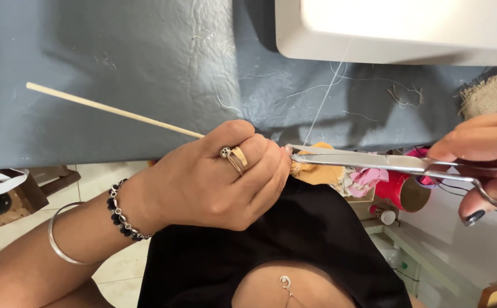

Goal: Assembling decorative fabric flowers using glue and scissors

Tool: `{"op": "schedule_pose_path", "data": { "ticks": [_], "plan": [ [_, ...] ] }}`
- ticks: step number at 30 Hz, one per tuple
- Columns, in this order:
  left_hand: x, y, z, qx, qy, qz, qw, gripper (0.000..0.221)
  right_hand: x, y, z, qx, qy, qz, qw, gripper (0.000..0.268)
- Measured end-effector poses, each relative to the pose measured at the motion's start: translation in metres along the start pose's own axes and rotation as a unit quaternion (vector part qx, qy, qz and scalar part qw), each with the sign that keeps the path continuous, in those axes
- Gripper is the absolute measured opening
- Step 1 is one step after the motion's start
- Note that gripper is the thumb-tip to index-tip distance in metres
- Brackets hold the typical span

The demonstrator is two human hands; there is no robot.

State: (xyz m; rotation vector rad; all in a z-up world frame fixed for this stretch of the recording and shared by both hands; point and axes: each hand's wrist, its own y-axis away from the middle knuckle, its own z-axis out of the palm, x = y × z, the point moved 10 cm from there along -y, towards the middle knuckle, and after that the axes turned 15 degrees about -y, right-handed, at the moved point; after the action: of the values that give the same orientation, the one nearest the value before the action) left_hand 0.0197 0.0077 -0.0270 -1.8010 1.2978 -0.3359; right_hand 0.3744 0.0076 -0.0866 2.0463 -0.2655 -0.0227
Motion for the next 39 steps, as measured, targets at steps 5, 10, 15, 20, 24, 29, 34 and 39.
{"op": "schedule_pose_path", "data": {
  "ticks": [5, 10, 15, 20, 24, 29, 34, 39],
  "plan": [
    [-0.004, -0.001, 0.0, -0.01, 0.009, -0.017, 1.0, 0.009, 0.004, 0.006, 0.007, 0.06, -0.016, -0.076, 0.995, 0.081],
    [-0.005, -0.002, 0.0, -0.017, -0.003, -0.017, 1.0, 0.008, 0.006, 0.009, 0.009, 0.102, -0.057, -0.141, 0.983, 0.085],
    [-0.007, -0.001, 0.0, -0.014, 0.011, -0.032, 0.999, 0.008, -0.002, 0.005, 0.01, 0.108, -0.029, -0.209, 0.971, 0.077],
    [-0.008, 0.0, 0.0, -0.019, 0.021, -0.038, 0.999, 0.01, -0.007, -0.001, 0.013, 0.108, 0.016, -0.258, 0.96, 0.08],
    [-0.009, 0.0, 0.001, -0.028, 0.011, -0.038, 0.999, 0.012, 0.011, -0.015, 0.019, 0.044, 0.066, -0.186, 0.979, 0.07],
    [-0.009, 0.001, 0.003, -0.035, 0.012, -0.041, 0.998, 0.013, 0.004, -0.013, 0.016, 0.054, 0.066, -0.204, 0.975, 0.068],
    [-0.009, 0.0, -0.001, -0.035, 0.01, -0.042, 0.998, 0.014, -0.038, 0.002, -0.007, 0.093, -0.097, -0.296, 0.946, 0.065],
    [-0.013, -0.007, -0.024, -0.065, 0.012, -0.077, 0.995, 0.012, -0.053, 0.015, -0.031, 0.197, -0.034, -0.405, 0.892, 0.045]
  ]
}}
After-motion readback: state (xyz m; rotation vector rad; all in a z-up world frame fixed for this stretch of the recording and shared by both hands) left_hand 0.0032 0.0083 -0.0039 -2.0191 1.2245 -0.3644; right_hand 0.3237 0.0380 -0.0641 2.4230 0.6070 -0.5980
